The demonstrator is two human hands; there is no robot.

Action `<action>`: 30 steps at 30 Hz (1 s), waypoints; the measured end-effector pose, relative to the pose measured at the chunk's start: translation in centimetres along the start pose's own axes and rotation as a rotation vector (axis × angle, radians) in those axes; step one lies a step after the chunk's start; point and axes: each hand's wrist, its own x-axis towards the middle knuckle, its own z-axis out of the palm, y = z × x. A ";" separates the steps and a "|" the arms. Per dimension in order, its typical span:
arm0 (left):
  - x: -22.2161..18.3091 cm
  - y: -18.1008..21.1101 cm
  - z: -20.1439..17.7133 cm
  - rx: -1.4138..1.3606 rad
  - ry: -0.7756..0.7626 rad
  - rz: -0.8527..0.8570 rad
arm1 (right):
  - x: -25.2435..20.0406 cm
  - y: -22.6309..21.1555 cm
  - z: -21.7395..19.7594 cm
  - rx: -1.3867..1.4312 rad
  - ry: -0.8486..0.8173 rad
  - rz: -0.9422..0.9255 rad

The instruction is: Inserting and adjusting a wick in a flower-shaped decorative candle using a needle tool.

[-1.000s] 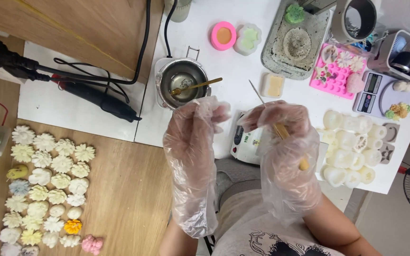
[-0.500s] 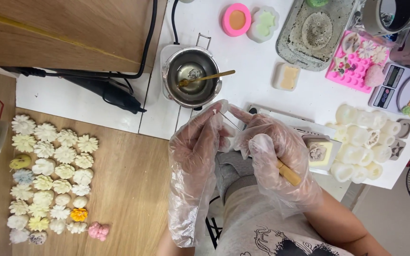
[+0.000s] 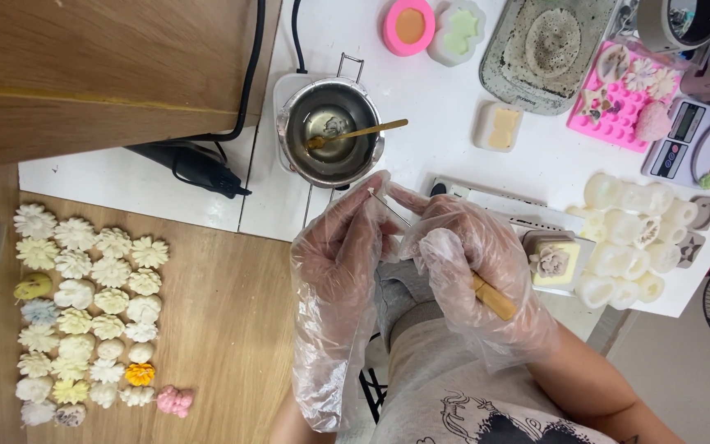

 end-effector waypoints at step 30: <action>-0.7 1.9 0.8 0.108 0.037 0.037 | 0.1 1.3 1.0 -0.139 -0.005 -0.146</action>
